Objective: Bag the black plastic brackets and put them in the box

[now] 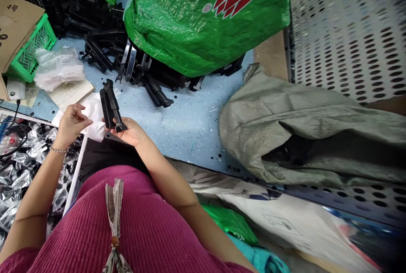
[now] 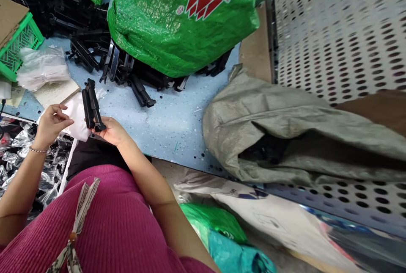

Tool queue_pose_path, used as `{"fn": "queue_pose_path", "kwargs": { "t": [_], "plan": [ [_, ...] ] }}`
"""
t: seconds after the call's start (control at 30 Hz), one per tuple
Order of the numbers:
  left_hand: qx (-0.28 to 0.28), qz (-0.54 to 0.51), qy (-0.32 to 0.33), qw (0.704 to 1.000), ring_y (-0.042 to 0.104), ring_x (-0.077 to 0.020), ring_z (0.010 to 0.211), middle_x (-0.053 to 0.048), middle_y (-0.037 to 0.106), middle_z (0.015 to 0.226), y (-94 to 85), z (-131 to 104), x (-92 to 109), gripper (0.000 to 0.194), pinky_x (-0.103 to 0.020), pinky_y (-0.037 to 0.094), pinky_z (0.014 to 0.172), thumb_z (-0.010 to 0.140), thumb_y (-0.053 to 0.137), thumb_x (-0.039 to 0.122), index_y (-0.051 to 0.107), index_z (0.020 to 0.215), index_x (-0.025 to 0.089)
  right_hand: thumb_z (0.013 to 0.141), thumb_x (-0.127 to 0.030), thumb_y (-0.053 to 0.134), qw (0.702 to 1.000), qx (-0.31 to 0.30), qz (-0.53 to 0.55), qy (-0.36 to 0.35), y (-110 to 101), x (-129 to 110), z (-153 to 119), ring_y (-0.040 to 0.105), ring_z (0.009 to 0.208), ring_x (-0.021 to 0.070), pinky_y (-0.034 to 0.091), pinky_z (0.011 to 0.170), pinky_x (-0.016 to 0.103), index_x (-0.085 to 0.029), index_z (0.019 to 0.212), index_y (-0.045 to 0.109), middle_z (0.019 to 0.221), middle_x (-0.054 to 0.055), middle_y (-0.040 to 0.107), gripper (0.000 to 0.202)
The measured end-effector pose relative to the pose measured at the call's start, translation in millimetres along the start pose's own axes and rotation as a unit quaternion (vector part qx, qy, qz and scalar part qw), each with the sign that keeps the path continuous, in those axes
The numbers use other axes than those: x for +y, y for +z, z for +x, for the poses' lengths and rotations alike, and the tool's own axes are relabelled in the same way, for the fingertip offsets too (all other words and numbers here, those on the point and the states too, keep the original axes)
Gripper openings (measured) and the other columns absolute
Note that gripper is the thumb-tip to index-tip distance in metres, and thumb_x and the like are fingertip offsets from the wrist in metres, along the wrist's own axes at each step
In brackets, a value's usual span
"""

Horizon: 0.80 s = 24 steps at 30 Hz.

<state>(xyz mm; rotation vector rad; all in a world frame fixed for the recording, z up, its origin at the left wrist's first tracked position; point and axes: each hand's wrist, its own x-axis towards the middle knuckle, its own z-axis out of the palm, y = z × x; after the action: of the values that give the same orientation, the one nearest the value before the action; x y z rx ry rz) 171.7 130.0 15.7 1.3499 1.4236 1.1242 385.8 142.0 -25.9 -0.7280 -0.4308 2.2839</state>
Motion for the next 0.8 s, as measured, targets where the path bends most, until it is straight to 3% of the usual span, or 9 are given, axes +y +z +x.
{"fn": "queue_pose_path", "kwargs": {
  "t": [0.1, 0.2, 0.37, 0.47, 0.53, 0.6, 0.7, 0.8],
  "plan": [
    [-0.017, 0.041, 0.036, 0.998, 0.060, -0.0048, 0.068, -0.005, 0.056, 0.114, 4.9, 1, 1, 0.037, -0.023, 0.054, 0.063, 0.066, 0.084, 0.017, 0.051, 0.082, 0.018, 0.084, -0.022, 0.077, 1.000, -0.023, -0.002, 0.009, -1, 0, 1, 0.072, 0.074, 0.0147, 0.060, 0.066, 0.023, -0.015, 0.087, 0.073, 0.087, 0.006, 0.078, 0.009],
    [-0.029, 0.066, 0.052, 0.996, 0.060, -0.0059, 0.071, -0.006, 0.056, 0.115, 8.6, 3, 1, 0.032, -0.024, 0.053, 0.064, 0.069, 0.082, 0.018, 0.053, 0.081, 0.017, 0.081, -0.019, 0.079, 1.000, -0.005, 0.000, 0.001, -3, 2, 2, 0.069, 0.067, 0.0129, 0.058, 0.064, 0.023, -0.015, 0.078, 0.071, 0.074, 0.002, 0.074, 0.010],
    [-0.013, 0.135, 0.108, 0.985, 0.064, -0.0166, 0.094, -0.007, 0.060, 0.110, -7.3, 3, 3, 0.021, -0.029, 0.056, 0.073, 0.077, 0.077, 0.022, 0.057, 0.081, 0.018, 0.078, -0.017, 0.079, 0.999, 0.042, 0.015, -0.008, -14, -1, 0, 0.072, 0.074, 0.0168, 0.057, 0.062, 0.023, -0.014, 0.078, 0.071, 0.079, 0.006, 0.075, 0.008],
    [-0.037, 0.280, 0.177, 0.943, 0.064, -0.0203, 0.099, -0.011, 0.063, 0.116, -18.4, 1, 5, 0.005, -0.037, 0.058, 0.083, 0.086, 0.062, 0.016, 0.066, 0.083, 0.018, 0.077, -0.017, 0.079, 0.998, 0.056, 0.015, -0.010, -18, -6, 0, 0.072, 0.077, 0.0171, 0.057, 0.061, 0.022, -0.014, 0.079, 0.072, 0.080, 0.006, 0.075, 0.008],
    [-0.066, 0.363, 0.207, 0.906, 0.066, -0.0231, 0.099, -0.012, 0.066, 0.117, -21.0, 0, 5, 0.022, -0.044, 0.058, 0.090, 0.088, 0.053, 0.010, 0.073, 0.089, 0.018, 0.076, -0.019, 0.081, 0.998, 0.066, -0.002, -0.022, -18, -10, -3, 0.071, 0.074, 0.0153, 0.057, 0.062, 0.021, -0.015, 0.078, 0.072, 0.078, 0.004, 0.075, 0.011],
    [-0.088, 0.396, 0.216, 0.888, 0.067, -0.0256, 0.102, -0.012, 0.071, 0.113, -19.6, 0, 5, 0.033, -0.047, 0.057, 0.096, 0.088, 0.049, 0.008, 0.077, 0.101, 0.019, 0.075, -0.021, 0.083, 0.996, 0.072, -0.026, -0.053, -17, -14, -12, 0.070, 0.073, 0.0133, 0.057, 0.064, 0.020, -0.017, 0.077, 0.071, 0.078, 0.002, 0.074, 0.013],
    [-0.071, 0.359, 0.191, 0.911, 0.069, -0.0216, 0.093, -0.010, 0.072, 0.111, -13.6, 1, 2, 0.035, -0.041, 0.060, 0.090, 0.091, 0.054, 0.014, 0.075, 0.118, 0.019, 0.077, -0.030, 0.083, 0.997, 0.032, -0.030, -0.060, -14, -12, -39, 0.070, 0.071, 0.0130, 0.058, 0.062, 0.020, -0.017, 0.083, 0.071, 0.083, 0.003, 0.075, 0.019],
    [-0.054, 0.305, 0.170, 0.936, 0.065, -0.0134, 0.076, -0.010, 0.069, 0.117, -9.9, 4, -2, 0.039, -0.032, 0.060, 0.077, 0.090, 0.060, 0.017, 0.071, 0.127, 0.018, 0.081, -0.033, 0.079, 0.995, -0.068, 0.003, 0.067, -13, 6, -66, 0.070, 0.065, 0.0143, 0.058, 0.054, 0.021, -0.014, 0.089, 0.069, 0.085, 0.008, 0.076, 0.023]
  ]
}}
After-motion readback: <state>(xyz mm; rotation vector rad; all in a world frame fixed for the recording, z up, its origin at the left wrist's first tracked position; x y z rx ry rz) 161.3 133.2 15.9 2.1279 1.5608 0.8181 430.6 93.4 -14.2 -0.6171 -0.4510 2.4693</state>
